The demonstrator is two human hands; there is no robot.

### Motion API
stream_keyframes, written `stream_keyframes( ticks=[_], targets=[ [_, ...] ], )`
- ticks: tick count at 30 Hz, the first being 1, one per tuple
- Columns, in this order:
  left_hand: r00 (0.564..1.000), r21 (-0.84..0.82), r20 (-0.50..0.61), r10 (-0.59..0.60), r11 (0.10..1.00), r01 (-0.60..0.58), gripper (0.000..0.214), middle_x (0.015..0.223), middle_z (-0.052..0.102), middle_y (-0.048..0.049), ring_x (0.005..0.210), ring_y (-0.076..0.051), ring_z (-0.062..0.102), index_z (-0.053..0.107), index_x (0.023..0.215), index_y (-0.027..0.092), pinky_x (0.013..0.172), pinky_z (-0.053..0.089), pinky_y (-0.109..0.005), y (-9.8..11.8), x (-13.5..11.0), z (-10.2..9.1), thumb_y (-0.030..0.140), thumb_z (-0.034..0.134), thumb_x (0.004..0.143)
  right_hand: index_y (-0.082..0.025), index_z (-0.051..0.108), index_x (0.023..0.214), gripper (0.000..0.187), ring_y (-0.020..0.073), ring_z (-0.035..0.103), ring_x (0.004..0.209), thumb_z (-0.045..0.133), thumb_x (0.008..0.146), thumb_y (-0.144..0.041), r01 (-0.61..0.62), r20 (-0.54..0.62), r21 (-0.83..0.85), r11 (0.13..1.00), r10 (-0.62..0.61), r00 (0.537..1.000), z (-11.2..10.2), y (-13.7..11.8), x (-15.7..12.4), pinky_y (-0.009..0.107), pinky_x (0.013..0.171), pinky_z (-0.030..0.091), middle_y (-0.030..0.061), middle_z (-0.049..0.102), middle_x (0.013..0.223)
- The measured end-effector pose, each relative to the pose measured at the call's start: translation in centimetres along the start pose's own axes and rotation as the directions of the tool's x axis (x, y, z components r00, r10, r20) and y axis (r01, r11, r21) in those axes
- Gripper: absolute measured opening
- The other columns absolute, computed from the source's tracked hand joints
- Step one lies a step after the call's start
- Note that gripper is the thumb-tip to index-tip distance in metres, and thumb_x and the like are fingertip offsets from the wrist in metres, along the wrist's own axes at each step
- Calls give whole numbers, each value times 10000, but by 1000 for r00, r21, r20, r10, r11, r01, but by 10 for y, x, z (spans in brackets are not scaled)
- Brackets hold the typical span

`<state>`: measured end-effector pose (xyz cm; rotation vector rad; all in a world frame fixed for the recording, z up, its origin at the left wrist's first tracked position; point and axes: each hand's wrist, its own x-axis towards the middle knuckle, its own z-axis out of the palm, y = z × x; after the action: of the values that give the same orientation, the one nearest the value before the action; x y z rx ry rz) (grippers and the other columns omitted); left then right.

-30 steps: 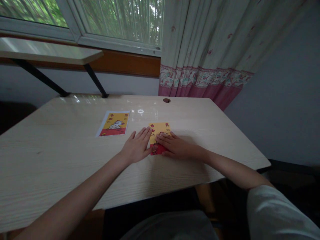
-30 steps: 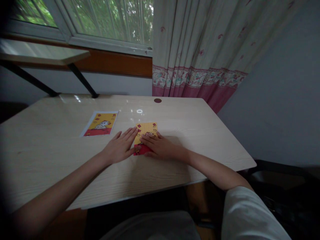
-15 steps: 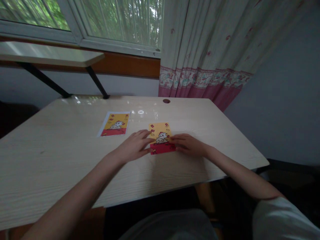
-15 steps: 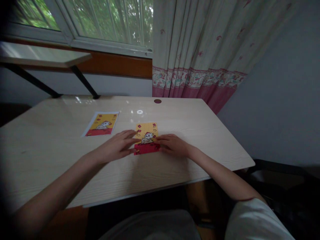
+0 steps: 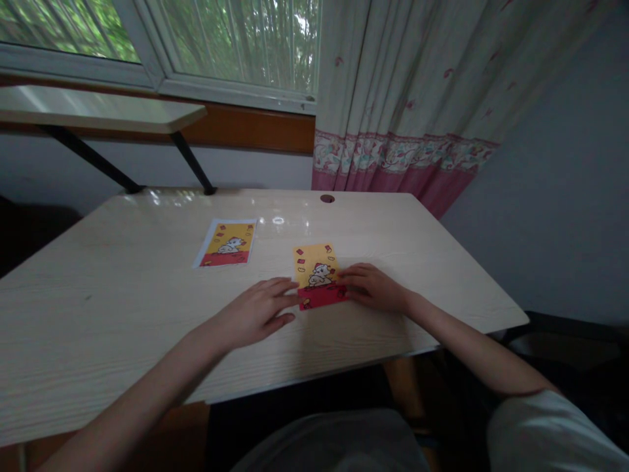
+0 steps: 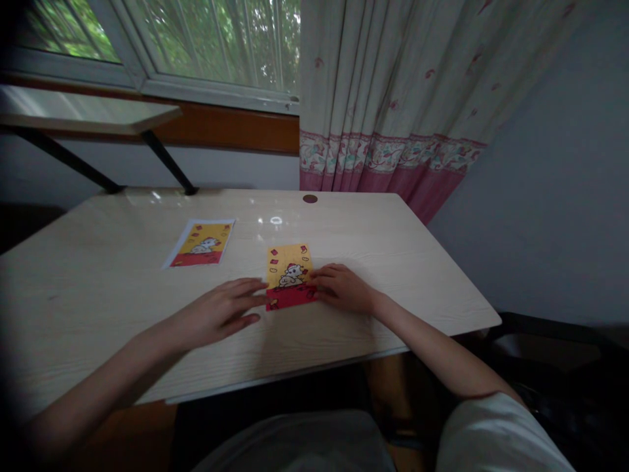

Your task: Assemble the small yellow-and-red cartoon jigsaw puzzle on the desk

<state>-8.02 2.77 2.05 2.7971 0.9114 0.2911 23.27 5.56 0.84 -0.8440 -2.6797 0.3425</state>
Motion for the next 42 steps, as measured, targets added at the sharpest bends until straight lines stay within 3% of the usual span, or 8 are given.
stream_keyframes(
  ticks=[8,15,20,23,28,33,36,42],
  targets=[
    [1000,53,-5,-27,998,27,399,1400,474,-94,1305,-259,413,528,1287,250,1051,376,-466,-3,0,12,423,383,958,-221,613,1165,287,196,561,1105,523,905,-301,-27,-50,-13,1000,26,998,-1,2,9,400,950,419,79,624,1202],
    [999,54,30,22,998,-24,431,1411,448,-138,1310,-281,399,501,1297,208,1052,348,-494,7,27,16,433,397,945,-155,555,1231,360,251,506,1168,509,899,-288,-305,-136,-108,946,290,947,17,-13,39,430,975,398,129,572,1256],
    [1000,55,-1,-20,998,20,447,1367,499,-126,1281,-269,429,503,1300,197,1046,361,-468,1,29,5,440,365,951,-166,518,1269,390,276,490,1192,469,924,-342,-379,-100,-172,909,367,925,23,-10,38,459,950,408,148,537,1297],
    [992,56,-53,-110,992,113,428,1334,529,-104,1255,-257,453,549,1250,217,1037,372,-462,-15,18,-9,454,354,952,-196,517,1278,396,290,491,1199,469,922,-362,-441,-98,-208,873,430,898,15,4,24,482,929,418,135,522,1332],
    [957,146,-113,-265,949,280,490,1242,578,-124,1176,-255,501,613,1163,157,1020,385,-441,-50,-12,-31,462,294,950,-231,513,1298,409,305,485,1224,480,906,-342,-604,-93,-242,759,602,793,-10,34,-21,537,934,412,117,508,1362],
    [873,257,-138,-467,835,487,513,1216,592,-88,1155,-249,502,604,1191,168,1015,386,-399,-72,-39,-46,440,239,956,-234,507,1316,446,307,438,1281,445,902,-387,-661,-70,-243,710,666,742,-35,69,-79,540,966,409,110,476,1394],
    [811,321,-148,-567,748,581,542,1245,573,-121,1168,-277,495,588,1197,106,1018,383,-404,-86,-53,-47,433,228,956,-191,511,1319,466,283,436,1288,431,893,-361,-652,-63,-210,729,655,753,-44,90,-104,478,1016,403,118,487,1382],
    [776,306,-118,-619,721,622,578,1316,534,-112,1200,-273,485,541,1254,104,1007,395,-386,-116,-69,-30,469,218,944,-165,534,1298,492,282,475,1256,437,875,-398,-606,-70,-162,779,603,795,-48,110,-120,447,1040,401,132,523,1342]
  ],
)
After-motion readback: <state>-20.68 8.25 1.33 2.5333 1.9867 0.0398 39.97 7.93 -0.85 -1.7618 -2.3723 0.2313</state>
